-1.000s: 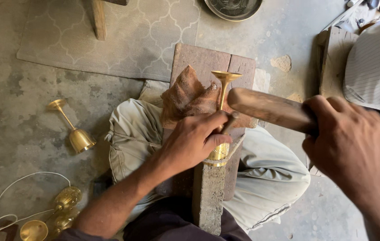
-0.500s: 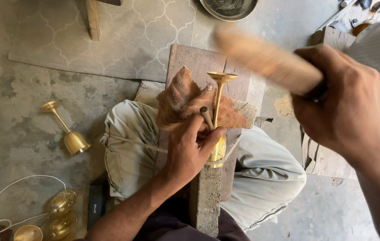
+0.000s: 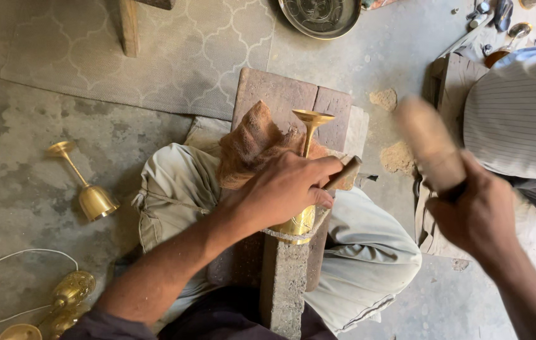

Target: The person sits on the floor and holds a small punch against the surface of a brass goblet resting on a stone block, striking the punch with a wooden mallet to work the metal surface. They reposition the punch and rotate the goblet between strikes, with other finished brass goblets lying nearby.

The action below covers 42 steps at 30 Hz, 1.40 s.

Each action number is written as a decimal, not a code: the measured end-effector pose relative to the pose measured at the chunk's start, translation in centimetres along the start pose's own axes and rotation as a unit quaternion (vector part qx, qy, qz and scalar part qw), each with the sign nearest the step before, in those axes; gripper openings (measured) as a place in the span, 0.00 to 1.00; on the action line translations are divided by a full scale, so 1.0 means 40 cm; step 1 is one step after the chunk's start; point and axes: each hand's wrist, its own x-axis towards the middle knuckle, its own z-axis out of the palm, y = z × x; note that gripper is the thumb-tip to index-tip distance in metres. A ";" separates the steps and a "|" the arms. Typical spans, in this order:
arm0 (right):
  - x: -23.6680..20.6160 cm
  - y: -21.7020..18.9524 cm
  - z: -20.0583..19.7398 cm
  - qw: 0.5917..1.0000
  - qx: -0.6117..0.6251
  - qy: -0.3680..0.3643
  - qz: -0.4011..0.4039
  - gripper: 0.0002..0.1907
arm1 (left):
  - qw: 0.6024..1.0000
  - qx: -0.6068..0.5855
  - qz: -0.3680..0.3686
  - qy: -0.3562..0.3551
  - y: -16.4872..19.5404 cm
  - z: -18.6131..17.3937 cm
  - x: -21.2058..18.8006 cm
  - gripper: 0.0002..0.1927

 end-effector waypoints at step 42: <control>-0.224 0.029 0.179 0.847 0.490 0.158 0.132 0.26 | 0.993 -0.068 0.075 -0.058 -0.119 0.003 0.010 0.18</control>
